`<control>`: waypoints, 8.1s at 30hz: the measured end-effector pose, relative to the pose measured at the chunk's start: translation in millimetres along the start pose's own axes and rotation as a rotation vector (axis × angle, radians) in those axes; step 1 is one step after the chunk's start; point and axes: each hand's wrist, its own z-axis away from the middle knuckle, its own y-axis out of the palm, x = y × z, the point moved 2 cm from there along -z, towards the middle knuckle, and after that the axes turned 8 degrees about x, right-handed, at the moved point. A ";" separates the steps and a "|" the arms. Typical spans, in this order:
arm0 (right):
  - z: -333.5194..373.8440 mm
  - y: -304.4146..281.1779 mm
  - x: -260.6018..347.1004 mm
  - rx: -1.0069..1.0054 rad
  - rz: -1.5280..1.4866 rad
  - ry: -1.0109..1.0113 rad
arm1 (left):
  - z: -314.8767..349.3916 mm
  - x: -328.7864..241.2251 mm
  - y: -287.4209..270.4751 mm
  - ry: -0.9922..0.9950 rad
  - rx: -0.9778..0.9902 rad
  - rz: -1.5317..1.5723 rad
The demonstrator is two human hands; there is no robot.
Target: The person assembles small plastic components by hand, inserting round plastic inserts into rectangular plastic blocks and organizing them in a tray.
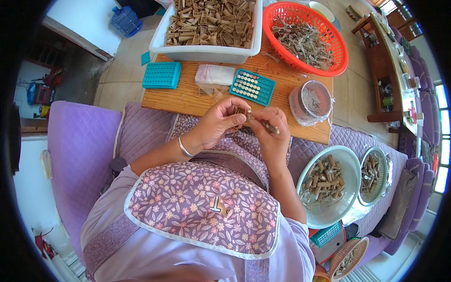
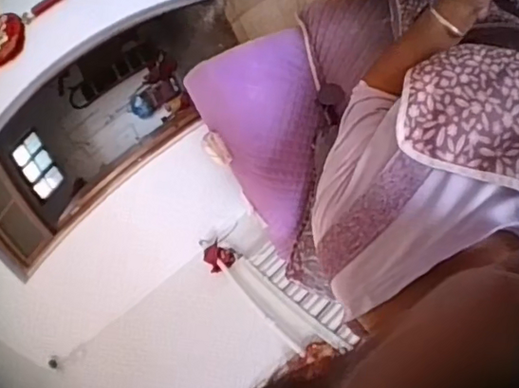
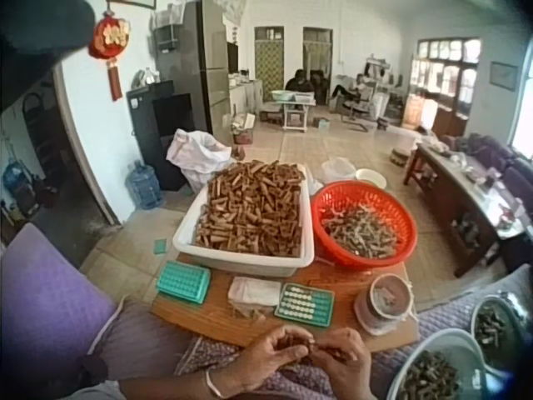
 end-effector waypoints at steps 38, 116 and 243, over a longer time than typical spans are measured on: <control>27.2 1.7 -40.2 0.057 -0.657 0.547 | 3.0 13.0 -3.7 -0.097 -0.057 -0.363; 36.1 7.0 -42.7 -0.061 0.103 0.232 | 5.7 26.9 -28.3 -0.132 -0.118 -0.151; -58.9 16.7 -70.2 0.296 0.495 -0.139 | -12.8 57.1 -74.2 -0.257 -0.172 0.127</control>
